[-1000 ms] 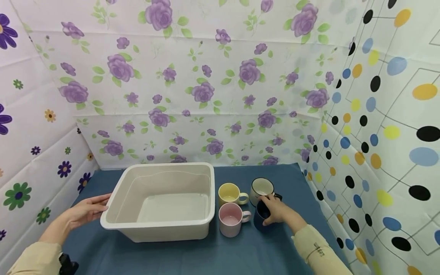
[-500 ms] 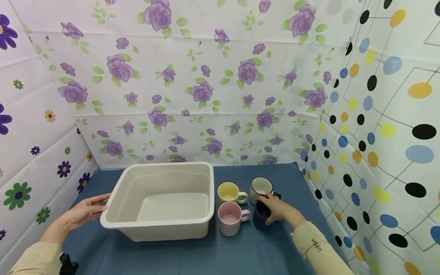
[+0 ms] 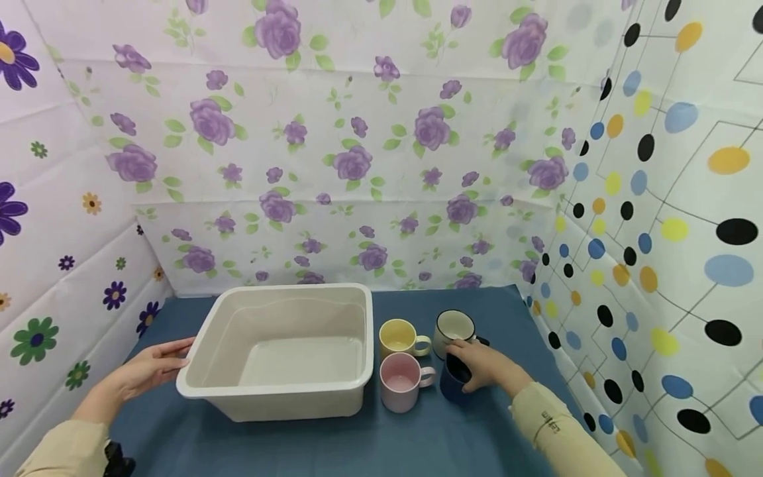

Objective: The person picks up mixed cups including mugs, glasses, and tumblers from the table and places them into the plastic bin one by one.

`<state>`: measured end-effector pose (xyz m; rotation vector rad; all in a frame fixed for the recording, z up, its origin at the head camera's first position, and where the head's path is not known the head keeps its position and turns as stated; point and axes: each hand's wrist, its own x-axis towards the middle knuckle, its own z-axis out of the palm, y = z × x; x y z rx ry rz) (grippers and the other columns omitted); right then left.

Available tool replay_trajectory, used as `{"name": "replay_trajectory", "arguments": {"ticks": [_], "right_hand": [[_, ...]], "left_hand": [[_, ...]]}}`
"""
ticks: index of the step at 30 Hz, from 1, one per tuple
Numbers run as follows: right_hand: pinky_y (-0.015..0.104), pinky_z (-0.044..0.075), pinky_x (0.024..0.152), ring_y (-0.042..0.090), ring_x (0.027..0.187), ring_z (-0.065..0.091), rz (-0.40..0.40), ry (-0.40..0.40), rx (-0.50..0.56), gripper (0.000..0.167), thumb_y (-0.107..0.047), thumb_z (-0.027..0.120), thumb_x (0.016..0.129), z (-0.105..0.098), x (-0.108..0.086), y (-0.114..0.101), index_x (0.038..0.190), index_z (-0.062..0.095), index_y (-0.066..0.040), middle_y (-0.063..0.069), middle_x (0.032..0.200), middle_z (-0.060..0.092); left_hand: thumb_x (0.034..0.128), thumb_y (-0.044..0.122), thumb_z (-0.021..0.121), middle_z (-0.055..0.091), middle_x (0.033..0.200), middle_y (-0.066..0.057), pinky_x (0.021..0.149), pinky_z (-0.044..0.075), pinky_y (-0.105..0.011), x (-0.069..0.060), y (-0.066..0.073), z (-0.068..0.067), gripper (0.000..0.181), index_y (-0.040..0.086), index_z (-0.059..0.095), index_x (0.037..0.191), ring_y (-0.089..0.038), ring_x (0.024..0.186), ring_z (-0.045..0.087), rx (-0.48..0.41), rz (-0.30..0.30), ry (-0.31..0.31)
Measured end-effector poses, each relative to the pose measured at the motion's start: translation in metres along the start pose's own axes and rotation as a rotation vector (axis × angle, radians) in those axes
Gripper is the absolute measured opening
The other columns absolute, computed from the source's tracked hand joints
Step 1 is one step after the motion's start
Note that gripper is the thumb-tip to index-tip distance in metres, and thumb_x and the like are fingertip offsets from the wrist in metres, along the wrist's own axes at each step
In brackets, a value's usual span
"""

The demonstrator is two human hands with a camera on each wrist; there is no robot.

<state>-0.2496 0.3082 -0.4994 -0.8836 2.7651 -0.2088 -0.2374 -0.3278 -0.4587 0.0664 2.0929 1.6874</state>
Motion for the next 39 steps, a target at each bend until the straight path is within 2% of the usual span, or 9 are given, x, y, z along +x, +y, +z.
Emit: {"name": "replay_trajectory", "arguments": {"ticks": [4,9,12,19,22,24,27,30,39], "right_hand": [[0.056,0.043,0.095,0.037,0.114,0.051,0.037,-0.033,0.02,0.08,-0.026,0.084,0.067,0.003,-0.002,-0.002,0.134,0.045,-0.004,0.015,0.133,0.047],[0.055,0.046,0.09,0.038,0.113,0.051,0.075,-0.091,0.033,0.079,-0.025,0.084,0.066,-0.004,-0.007,-0.001,0.134,0.046,-0.007,0.014,0.133,0.046],[0.052,0.048,0.085,0.037,0.108,0.053,0.072,-0.097,0.019,0.078,-0.026,0.084,0.066,-0.011,-0.008,-0.004,0.132,0.049,-0.009,0.013,0.128,0.048],[0.045,0.049,0.079,0.027,0.098,0.053,0.027,-0.092,-0.024,0.075,-0.032,0.083,0.067,-0.023,-0.007,-0.013,0.131,0.049,-0.011,0.008,0.116,0.049],[0.044,0.049,0.077,0.025,0.095,0.052,0.013,-0.073,-0.043,0.076,-0.033,0.082,0.067,-0.029,-0.007,-0.016,0.131,0.049,-0.011,0.008,0.115,0.049],[0.043,0.05,0.076,0.023,0.093,0.052,0.001,-0.061,-0.055,0.075,-0.034,0.082,0.068,-0.034,-0.007,-0.017,0.132,0.049,-0.011,0.008,0.115,0.049],[0.042,0.049,0.075,0.022,0.092,0.051,-0.017,-0.064,-0.057,0.074,-0.033,0.082,0.068,-0.042,-0.006,-0.019,0.131,0.049,-0.012,0.007,0.114,0.049],[0.042,0.049,0.075,0.02,0.092,0.049,-0.021,-0.081,-0.054,0.072,-0.033,0.081,0.068,-0.05,-0.005,-0.021,0.131,0.05,-0.014,0.006,0.114,0.049],[0.043,0.05,0.077,0.025,0.099,0.051,-0.048,-0.083,-0.085,0.072,-0.033,0.08,0.071,-0.08,-0.003,-0.036,0.132,0.048,-0.013,0.007,0.119,0.047]], "left_hand": [[0.0913,0.014,0.061,0.053,0.132,0.0,0.09,0.054,-0.031,-0.001,0.0,0.001,0.075,-0.012,0.016,0.145,0.007,0.097,0.056,0.021,-0.034,0.004],[0.0916,0.017,0.061,0.03,0.149,-0.025,0.094,0.052,-0.036,0.003,0.001,0.005,0.076,-0.011,0.016,0.146,0.006,0.1,0.054,0.067,-0.04,0.003],[0.0913,0.016,0.061,0.034,0.148,-0.023,0.095,0.051,-0.038,0.005,0.0,0.006,0.074,-0.011,0.018,0.145,0.007,0.099,0.054,0.07,-0.023,0.015],[0.0901,0.015,0.063,0.051,0.133,0.001,0.094,0.052,-0.037,-0.001,0.001,0.005,0.073,-0.011,0.022,0.144,0.009,0.097,0.054,0.044,-0.014,0.017],[0.0901,0.014,0.063,0.053,0.129,0.005,0.093,0.052,-0.037,-0.002,0.004,0.004,0.071,-0.011,0.023,0.144,0.008,0.097,0.055,0.038,-0.004,0.013],[0.0899,0.014,0.063,0.053,0.13,0.002,0.093,0.052,-0.039,-0.003,0.005,0.004,0.071,-0.011,0.024,0.143,0.008,0.097,0.055,0.049,-0.006,0.02],[0.0891,0.015,0.064,0.049,0.138,-0.012,0.095,0.051,-0.042,-0.004,0.007,0.005,0.072,-0.011,0.025,0.143,0.006,0.098,0.055,0.073,-0.02,0.042],[0.0894,0.015,0.064,0.035,0.146,-0.027,0.096,0.05,-0.045,-0.004,0.008,0.007,0.073,-0.012,0.023,0.143,0.003,0.101,0.054,0.102,-0.023,0.047],[0.0895,0.011,0.062,0.025,0.149,-0.031,0.095,0.05,-0.045,-0.005,0.015,0.007,0.072,-0.012,0.021,0.144,-0.001,0.103,0.054,0.091,-0.053,0.063]]}}
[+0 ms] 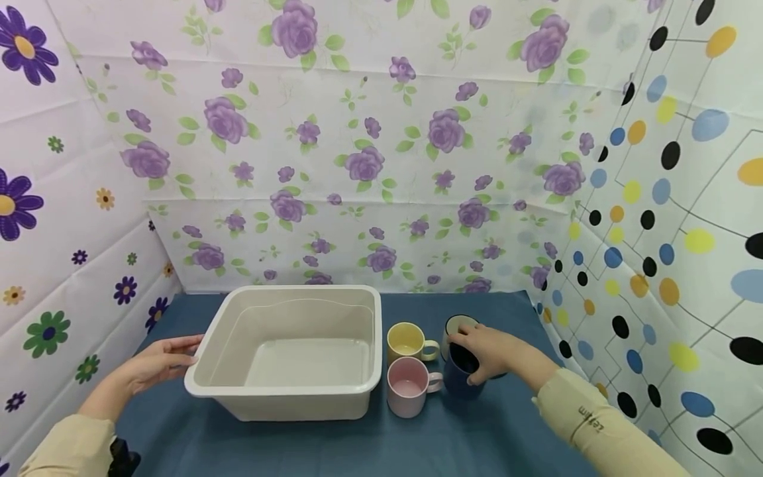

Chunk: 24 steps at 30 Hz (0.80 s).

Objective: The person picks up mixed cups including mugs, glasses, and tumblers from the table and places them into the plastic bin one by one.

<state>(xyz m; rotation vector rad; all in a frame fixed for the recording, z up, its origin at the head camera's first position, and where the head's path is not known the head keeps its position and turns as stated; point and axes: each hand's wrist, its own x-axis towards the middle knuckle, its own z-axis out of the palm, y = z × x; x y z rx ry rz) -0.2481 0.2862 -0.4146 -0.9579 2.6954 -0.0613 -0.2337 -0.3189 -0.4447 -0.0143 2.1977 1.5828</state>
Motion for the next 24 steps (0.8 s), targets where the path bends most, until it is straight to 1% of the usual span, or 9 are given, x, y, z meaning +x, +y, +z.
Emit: {"name": "replay_trajectory", "arguments": {"ticks": [2,5,11,17,24], "right_hand": [[0.044,0.051,0.078,0.028,0.101,0.051,-0.012,0.001,-0.001,0.072,-0.033,0.08,0.071,-0.009,0.0,-0.003,0.132,0.048,-0.013,0.009,0.122,0.047],[0.044,0.051,0.078,0.029,0.103,0.051,-0.019,-0.007,-0.007,0.071,-0.033,0.08,0.072,-0.021,0.001,-0.007,0.132,0.047,-0.015,0.009,0.124,0.047],[0.043,0.052,0.077,0.026,0.099,0.053,-0.052,-0.016,-0.028,0.07,-0.033,0.079,0.073,-0.048,0.007,-0.018,0.132,0.047,-0.015,0.008,0.119,0.048],[0.043,0.051,0.077,0.026,0.095,0.055,-0.101,-0.04,-0.067,0.07,-0.033,0.078,0.074,-0.076,0.018,-0.032,0.134,0.047,-0.012,0.012,0.119,0.049],[0.044,0.051,0.081,0.026,0.097,0.055,-0.158,-0.027,-0.151,0.072,-0.036,0.077,0.075,-0.103,0.035,-0.05,0.135,0.047,-0.012,0.013,0.12,0.05]], "left_hand": [[0.0899,0.01,0.061,0.02,0.149,-0.033,0.095,0.051,-0.044,0.0,0.001,0.0,0.071,-0.012,0.021,0.144,-0.004,0.105,0.054,0.009,0.0,-0.005],[0.0899,0.009,0.061,0.018,0.149,-0.035,0.093,0.052,-0.044,0.0,0.001,0.0,0.07,-0.013,0.022,0.143,-0.006,0.107,0.055,0.017,-0.001,-0.005],[0.0893,0.008,0.062,0.022,0.148,-0.034,0.092,0.053,-0.042,-0.001,0.0,-0.001,0.07,-0.013,0.022,0.143,-0.005,0.103,0.056,0.012,-0.009,0.007],[0.0889,0.011,0.063,0.024,0.148,-0.033,0.093,0.052,-0.042,-0.001,0.001,0.0,0.071,-0.012,0.023,0.143,-0.005,0.104,0.056,0.019,-0.02,0.024],[0.0899,0.011,0.061,0.026,0.147,-0.033,0.094,0.052,-0.043,0.0,0.001,0.0,0.07,-0.012,0.022,0.144,-0.009,0.107,0.056,0.039,-0.014,0.026]]}}
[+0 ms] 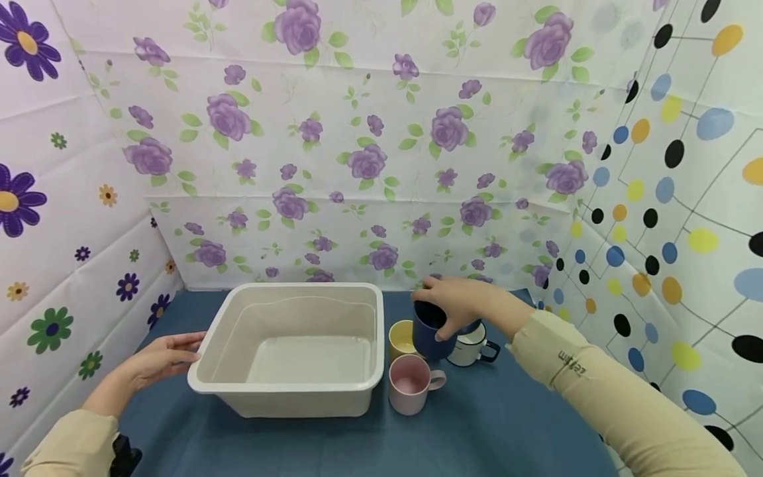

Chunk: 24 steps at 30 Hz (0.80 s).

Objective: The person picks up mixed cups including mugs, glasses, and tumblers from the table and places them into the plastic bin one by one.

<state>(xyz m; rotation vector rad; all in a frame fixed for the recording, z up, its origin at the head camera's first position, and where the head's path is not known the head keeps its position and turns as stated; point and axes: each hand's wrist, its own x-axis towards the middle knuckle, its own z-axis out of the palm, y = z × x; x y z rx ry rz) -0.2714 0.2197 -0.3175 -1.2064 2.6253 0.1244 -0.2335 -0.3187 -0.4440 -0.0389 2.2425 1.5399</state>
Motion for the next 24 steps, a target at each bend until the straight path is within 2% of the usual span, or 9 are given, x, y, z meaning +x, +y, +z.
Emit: {"name": "replay_trajectory", "arguments": {"ticks": [8,15,21,24], "right_hand": [[0.043,0.05,0.084,0.027,0.1,0.055,-0.046,-0.046,-0.051,0.071,-0.038,0.074,0.078,-0.034,0.028,-0.017,0.138,0.044,-0.014,0.013,0.121,0.049],[0.042,0.05,0.088,0.028,0.103,0.054,-0.092,-0.083,-0.108,0.069,-0.039,0.072,0.08,-0.056,0.065,-0.046,0.138,0.042,-0.017,0.011,0.123,0.048],[0.04,0.05,0.091,0.025,0.106,0.055,-0.109,-0.116,-0.109,0.071,-0.043,0.07,0.08,-0.068,0.097,-0.074,0.14,0.039,-0.021,0.009,0.127,0.047],[0.038,0.05,0.091,0.023,0.108,0.054,-0.114,-0.118,-0.114,0.073,-0.044,0.07,0.08,-0.072,0.111,-0.084,0.142,0.037,-0.022,0.008,0.128,0.046]], "left_hand": [[0.0902,0.011,0.061,0.022,0.148,-0.032,0.093,0.052,-0.042,0.004,0.001,0.002,0.07,-0.011,0.022,0.144,-0.007,0.109,0.054,0.009,0.014,-0.002],[0.0904,0.011,0.061,0.022,0.148,-0.033,0.093,0.052,-0.042,0.001,-0.001,0.0,0.071,-0.012,0.021,0.144,-0.006,0.108,0.054,0.023,0.014,-0.016],[0.0892,0.011,0.062,0.034,0.146,-0.029,0.093,0.052,-0.042,-0.002,-0.002,-0.002,0.071,-0.011,0.022,0.144,0.0,0.1,0.054,-0.005,-0.022,-0.018],[0.0889,0.013,0.063,0.04,0.143,-0.024,0.093,0.052,-0.041,0.0,0.001,-0.002,0.073,-0.011,0.022,0.144,0.002,0.099,0.055,-0.006,-0.004,-0.028]]}}
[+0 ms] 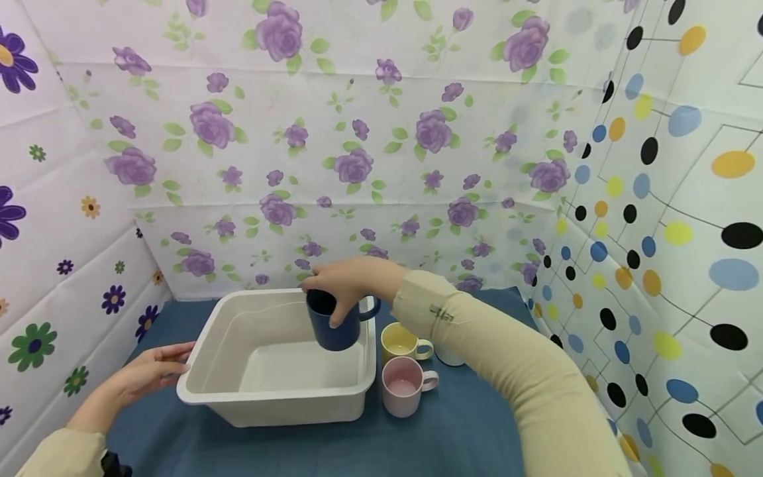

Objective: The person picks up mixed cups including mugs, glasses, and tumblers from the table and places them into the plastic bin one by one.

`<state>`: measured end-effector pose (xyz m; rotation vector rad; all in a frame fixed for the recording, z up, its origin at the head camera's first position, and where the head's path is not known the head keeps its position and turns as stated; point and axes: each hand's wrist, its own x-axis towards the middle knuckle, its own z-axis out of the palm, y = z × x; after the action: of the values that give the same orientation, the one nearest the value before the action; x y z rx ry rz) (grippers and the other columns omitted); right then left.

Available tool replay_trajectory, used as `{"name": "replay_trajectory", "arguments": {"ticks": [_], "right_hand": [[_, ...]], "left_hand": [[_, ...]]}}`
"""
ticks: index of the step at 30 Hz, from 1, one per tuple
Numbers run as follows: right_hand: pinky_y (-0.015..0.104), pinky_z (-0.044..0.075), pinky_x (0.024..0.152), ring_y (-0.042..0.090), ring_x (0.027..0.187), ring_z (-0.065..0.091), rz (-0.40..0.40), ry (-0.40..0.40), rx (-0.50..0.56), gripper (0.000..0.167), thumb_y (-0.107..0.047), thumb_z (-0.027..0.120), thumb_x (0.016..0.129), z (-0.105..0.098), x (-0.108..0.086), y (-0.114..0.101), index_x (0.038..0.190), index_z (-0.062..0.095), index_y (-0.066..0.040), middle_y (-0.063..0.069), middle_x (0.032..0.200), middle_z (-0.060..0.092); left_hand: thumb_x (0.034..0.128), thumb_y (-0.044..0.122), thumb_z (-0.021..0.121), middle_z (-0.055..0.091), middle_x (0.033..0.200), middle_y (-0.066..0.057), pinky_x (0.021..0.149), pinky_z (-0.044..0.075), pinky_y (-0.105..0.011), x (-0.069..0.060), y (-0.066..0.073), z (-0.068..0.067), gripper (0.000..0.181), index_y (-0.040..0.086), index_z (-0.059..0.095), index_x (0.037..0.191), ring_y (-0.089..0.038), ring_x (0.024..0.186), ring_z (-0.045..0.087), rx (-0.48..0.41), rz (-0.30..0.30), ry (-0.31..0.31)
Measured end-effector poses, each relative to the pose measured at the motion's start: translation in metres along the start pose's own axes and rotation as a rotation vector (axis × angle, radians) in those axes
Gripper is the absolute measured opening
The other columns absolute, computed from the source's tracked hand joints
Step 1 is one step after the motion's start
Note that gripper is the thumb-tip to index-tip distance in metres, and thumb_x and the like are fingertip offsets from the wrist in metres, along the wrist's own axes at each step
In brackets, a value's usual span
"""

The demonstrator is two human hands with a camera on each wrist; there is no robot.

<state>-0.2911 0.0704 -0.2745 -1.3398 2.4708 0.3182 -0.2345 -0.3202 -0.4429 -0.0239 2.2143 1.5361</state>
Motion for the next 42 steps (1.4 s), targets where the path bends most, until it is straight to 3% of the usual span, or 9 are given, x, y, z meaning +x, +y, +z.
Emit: {"name": "replay_trajectory", "arguments": {"ticks": [4,10,17,25,33,37,42], "right_hand": [[0.035,0.048,0.094,0.021,0.112,0.052,-0.033,0.001,-0.016,0.075,-0.045,0.07,0.081,-0.009,0.023,-0.012,0.143,0.036,-0.02,0.008,0.132,0.044],[0.032,0.048,0.092,0.019,0.108,0.053,-0.085,0.021,-0.012,0.07,-0.045,0.068,0.083,-0.024,0.056,-0.031,0.14,0.038,-0.019,0.007,0.13,0.044],[0.028,0.047,0.088,0.014,0.104,0.052,-0.06,0.045,0.027,0.069,-0.046,0.065,0.084,-0.028,0.09,-0.046,0.141,0.035,-0.021,0.003,0.131,0.043],[0.027,0.048,0.089,0.015,0.103,0.054,-0.017,0.089,0.052,0.073,-0.046,0.065,0.084,-0.008,0.126,-0.048,0.144,0.033,-0.018,0.005,0.133,0.043],[0.027,0.046,0.096,0.016,0.112,0.053,0.004,0.14,0.062,0.076,-0.048,0.066,0.083,0.022,0.169,-0.043,0.145,0.035,-0.016,0.007,0.137,0.044],[0.026,0.045,0.097,0.017,0.115,0.053,0.036,0.144,0.097,0.076,-0.048,0.067,0.082,0.042,0.18,-0.045,0.144,0.036,-0.018,0.005,0.138,0.044],[0.026,0.043,0.102,0.017,0.116,0.053,0.065,0.188,0.063,0.077,-0.05,0.068,0.081,0.06,0.186,-0.047,0.144,0.036,-0.019,0.004,0.139,0.043]], "left_hand": [[0.0889,0.013,0.064,0.045,0.14,-0.021,0.093,0.052,-0.041,0.002,-0.001,0.002,0.073,-0.012,0.023,0.143,0.004,0.097,0.055,0.011,0.031,-0.003],[0.0894,0.013,0.063,0.037,0.145,-0.026,0.093,0.052,-0.042,0.001,-0.001,0.0,0.072,-0.012,0.022,0.143,0.004,0.096,0.056,0.016,0.009,-0.008],[0.0894,0.013,0.063,0.033,0.147,-0.027,0.092,0.053,-0.041,-0.001,-0.001,0.0,0.072,-0.011,0.023,0.144,0.002,0.097,0.056,-0.002,-0.012,-0.005],[0.0899,0.013,0.062,0.026,0.148,-0.032,0.094,0.051,-0.045,-0.001,0.0,0.003,0.071,-0.012,0.023,0.143,-0.006,0.105,0.056,0.034,-0.008,0.011],[0.0893,0.014,0.064,0.033,0.145,-0.03,0.093,0.052,-0.044,-0.005,0.004,-0.002,0.072,-0.012,0.024,0.143,0.001,0.1,0.054,0.051,0.023,0.032],[0.0885,0.014,0.064,0.03,0.146,-0.032,0.092,0.053,-0.043,-0.005,0.003,0.001,0.072,-0.011,0.025,0.143,-0.004,0.103,0.056,0.069,0.011,0.03],[0.0889,0.013,0.064,0.027,0.146,-0.033,0.092,0.052,-0.044,-0.003,0.005,0.006,0.071,-0.01,0.025,0.144,-0.016,0.111,0.056,0.082,0.005,0.035]]}}
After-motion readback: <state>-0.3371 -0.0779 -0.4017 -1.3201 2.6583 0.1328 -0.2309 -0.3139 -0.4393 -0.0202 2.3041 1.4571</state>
